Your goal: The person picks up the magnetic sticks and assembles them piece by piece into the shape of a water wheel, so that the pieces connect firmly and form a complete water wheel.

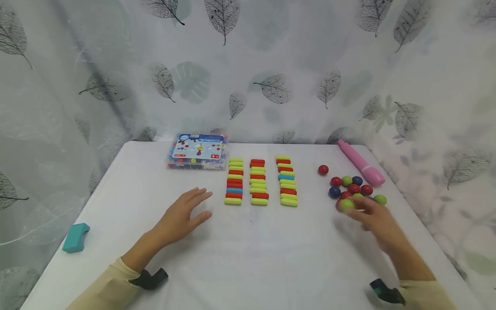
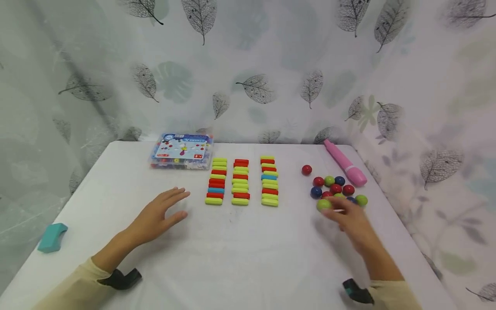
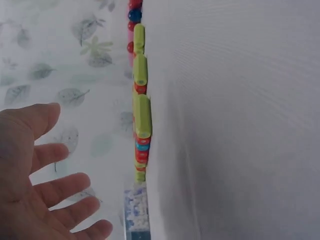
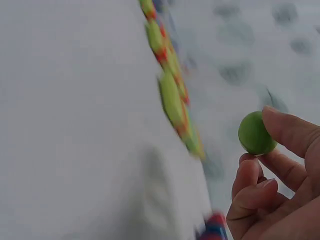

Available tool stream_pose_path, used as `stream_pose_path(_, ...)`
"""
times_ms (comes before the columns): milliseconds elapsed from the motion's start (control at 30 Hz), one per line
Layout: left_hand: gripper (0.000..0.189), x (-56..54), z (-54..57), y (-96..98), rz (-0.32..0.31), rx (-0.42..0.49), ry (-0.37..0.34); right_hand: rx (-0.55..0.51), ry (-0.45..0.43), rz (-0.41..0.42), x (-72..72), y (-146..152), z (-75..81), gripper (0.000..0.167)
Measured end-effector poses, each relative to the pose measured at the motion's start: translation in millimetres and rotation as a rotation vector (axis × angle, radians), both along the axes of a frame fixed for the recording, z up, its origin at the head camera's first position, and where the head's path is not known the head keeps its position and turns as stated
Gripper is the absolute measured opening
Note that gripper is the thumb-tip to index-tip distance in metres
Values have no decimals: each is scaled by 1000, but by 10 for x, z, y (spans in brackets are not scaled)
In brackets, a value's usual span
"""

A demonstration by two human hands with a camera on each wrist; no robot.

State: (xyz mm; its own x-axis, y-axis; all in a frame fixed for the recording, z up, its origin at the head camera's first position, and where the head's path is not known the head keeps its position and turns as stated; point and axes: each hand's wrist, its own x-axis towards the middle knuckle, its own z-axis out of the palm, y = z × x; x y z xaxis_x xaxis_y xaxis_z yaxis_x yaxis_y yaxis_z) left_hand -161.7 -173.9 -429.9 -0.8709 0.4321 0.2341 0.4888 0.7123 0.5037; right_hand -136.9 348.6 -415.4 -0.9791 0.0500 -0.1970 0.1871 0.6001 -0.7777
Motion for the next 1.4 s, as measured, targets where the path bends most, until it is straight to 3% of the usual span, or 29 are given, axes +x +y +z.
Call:
stream_pose_path(167,46,-188,-15,144,55,70,-156,-156,-81,346,-199,-1261,-182,51)
stream_pose_path(267,35,-345,-66,309,104,90,-277,-157,-78,468,-235,-1702,-308,42)
stream_pose_path(367,30,-470,-142,453,150,78,-346,-119,-64,491,-214,-1895,-355,37)
stream_pose_path(433,29,-524,-201,508,163,60,-352,-99,-64,480,-195,-1934,-368,36)
stream_pose_path(633,24,-603,-302,583,178,-2,-290,-108,-72,455,-172,-1976,-383,37)
stream_pose_path(833,18,-650,-314,675,151,-55,-200,-106,-83,448,-199,-1961,-395,37)
stream_pose_path(933,17,-630,-293,701,139,-77,-187,-103,-91,438,-207,-1957,-382,37)
stream_pose_path(1033,17,-527,-268,674,112,-69,-215,-105,-96,440,-212,-1963,-381,38)
stream_pose_path(1233,17,-199,-259,587,-17,44,-336,-109,-91,455,-221,-1991,-405,38)
stream_pose_path(1400,17,-109,-298,615,-76,110,-328,-113,-74,449,-218,-1991,-397,37)
